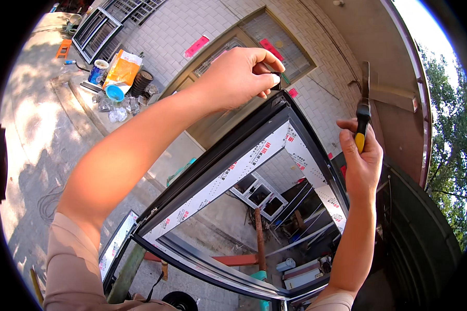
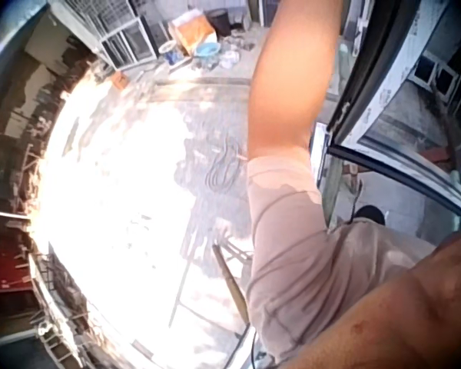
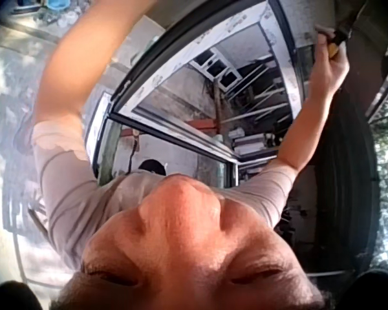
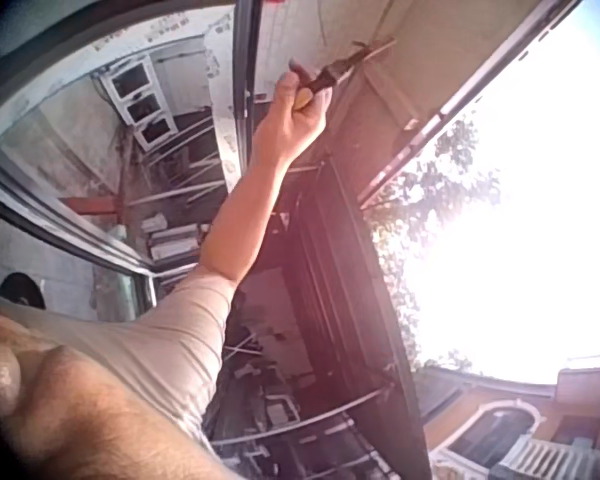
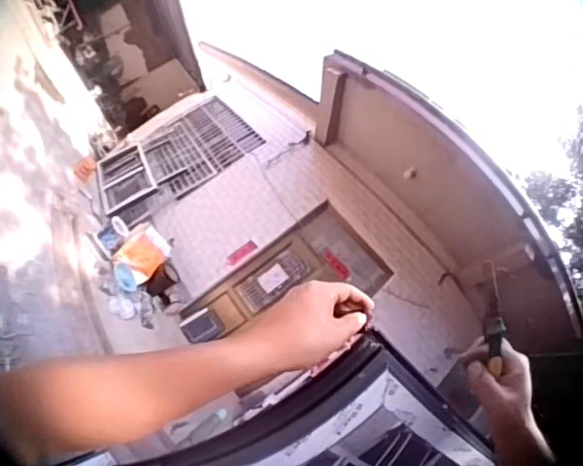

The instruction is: The person assembles a window frame by inserting rubber seals and gaskets around the frame corners and tracks using a small yellow screwdriver, and then manipulates a window handle and locks using various pliers.

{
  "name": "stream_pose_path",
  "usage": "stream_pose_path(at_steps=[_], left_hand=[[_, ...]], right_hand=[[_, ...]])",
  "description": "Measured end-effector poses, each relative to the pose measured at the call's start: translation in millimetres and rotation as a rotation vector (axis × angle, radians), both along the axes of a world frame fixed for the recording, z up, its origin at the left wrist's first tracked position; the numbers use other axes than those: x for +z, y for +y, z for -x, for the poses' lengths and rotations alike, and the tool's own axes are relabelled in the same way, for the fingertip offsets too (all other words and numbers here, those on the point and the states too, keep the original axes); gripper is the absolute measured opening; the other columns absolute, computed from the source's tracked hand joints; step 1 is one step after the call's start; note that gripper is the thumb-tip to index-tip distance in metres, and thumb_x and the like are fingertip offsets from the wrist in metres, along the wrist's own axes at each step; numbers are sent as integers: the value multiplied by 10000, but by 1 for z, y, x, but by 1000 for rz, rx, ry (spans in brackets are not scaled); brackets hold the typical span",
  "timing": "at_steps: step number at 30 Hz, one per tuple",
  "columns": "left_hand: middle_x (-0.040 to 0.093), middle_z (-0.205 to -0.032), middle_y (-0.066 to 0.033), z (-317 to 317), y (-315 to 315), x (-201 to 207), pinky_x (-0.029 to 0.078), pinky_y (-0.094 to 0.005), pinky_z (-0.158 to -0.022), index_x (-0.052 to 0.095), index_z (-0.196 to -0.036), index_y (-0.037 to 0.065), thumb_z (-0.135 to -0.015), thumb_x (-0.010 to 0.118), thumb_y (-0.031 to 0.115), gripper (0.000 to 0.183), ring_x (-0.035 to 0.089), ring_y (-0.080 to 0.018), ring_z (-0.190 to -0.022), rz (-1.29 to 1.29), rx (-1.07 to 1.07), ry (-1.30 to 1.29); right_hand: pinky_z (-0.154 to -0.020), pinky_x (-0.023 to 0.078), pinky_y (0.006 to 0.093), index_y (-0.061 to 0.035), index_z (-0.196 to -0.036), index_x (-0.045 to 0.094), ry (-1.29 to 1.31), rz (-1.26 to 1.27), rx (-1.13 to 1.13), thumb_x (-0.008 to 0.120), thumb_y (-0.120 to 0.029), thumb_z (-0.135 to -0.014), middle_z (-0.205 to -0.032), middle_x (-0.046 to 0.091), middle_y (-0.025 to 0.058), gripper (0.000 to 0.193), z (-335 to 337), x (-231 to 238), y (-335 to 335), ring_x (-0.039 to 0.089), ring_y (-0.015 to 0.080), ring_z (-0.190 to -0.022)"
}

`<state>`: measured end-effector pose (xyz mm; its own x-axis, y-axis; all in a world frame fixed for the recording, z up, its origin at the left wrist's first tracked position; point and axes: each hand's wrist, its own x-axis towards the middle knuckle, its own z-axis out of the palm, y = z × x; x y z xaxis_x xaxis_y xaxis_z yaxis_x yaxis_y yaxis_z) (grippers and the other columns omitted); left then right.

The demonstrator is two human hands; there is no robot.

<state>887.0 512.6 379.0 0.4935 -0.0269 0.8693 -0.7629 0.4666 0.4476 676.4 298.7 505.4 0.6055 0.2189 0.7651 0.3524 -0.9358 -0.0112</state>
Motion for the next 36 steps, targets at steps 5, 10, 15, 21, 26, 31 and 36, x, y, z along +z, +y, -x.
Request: stream_pose_path(at_steps=[5, 10, 15, 21, 26, 31, 36], left_hand=[[806, -978, -104, -7, -17, 14, 612, -335, -849, 761, -1186, -51, -960, 752, 156, 307, 762, -175, -869, 48, 42, -86], [808, -1004, -125, -4, -18, 12, 614, -334, -882, 762, -1214, -61, -969, 760, 151, 324, 769, -189, -919, 25, 124, -62], [809, -1050, -103, -15, -21, 5, 606, -304, -895, 766, -1230, -49, -1002, 767, 101, 273, 756, -151, -973, 52, -38, -37], [802, -1042, -68, -21, -20, 4, 583, -285, -905, 775, -1235, -13, -1026, 803, 159, 272, 725, -112, -961, 14, -189, -111], [801, -1041, -46, -16, -19, 6, 567, -289, -899, 789, -1189, 23, -1012, 838, 225, 272, 715, -104, -963, -61, -205, -134], [798, -1008, -48, -22, -22, 12, 561, -302, -901, 793, -1145, 12, -980, 871, 263, 311, 712, -111, -963, -27, -210, -169], [809, -984, -58, -23, -16, 18, 560, -301, -893, 819, -1080, 6, -949, 880, 287, 317, 732, -131, -958, -104, -159, -201]], right_hand=[[-846, 467, 262, 6, -1174, 794, 56, -25, -7, 817, -292, -1044, -937, 669, -29, 326, -59, 2, 53, 568, 76, -892], [-813, 525, 269, 6, -1136, 813, 133, 3, 77, 849, -247, -998, -941, 756, 4, 290, -98, 1, 55, 645, 79, -868], [-746, 533, 263, 6, -1127, 811, 182, -78, 14, 856, -231, -975, -912, 759, 11, 286, -102, -3, 60, 651, 72, -802], [-714, 549, 249, 16, -1150, 796, 277, -230, 8, 848, -225, -977, -925, 769, 28, 302, -96, -5, 62, 679, 72, -773], [-727, 563, 248, 18, -1173, 787, 290, -215, 2, 847, -225, -978, -938, 771, 33, 317, -94, -6, 53, 699, 77, -790], [-744, 572, 242, 31, -1202, 774, 303, -269, 65, 838, -174, -985, -974, 778, 43, 305, -94, -9, 55, 713, 84, -810], [-745, 575, 237, 40, -1213, 763, 315, -266, 77, 841, -168, -996, -983, 779, 43, 310, -92, -8, 46, 719, 84, -815]])
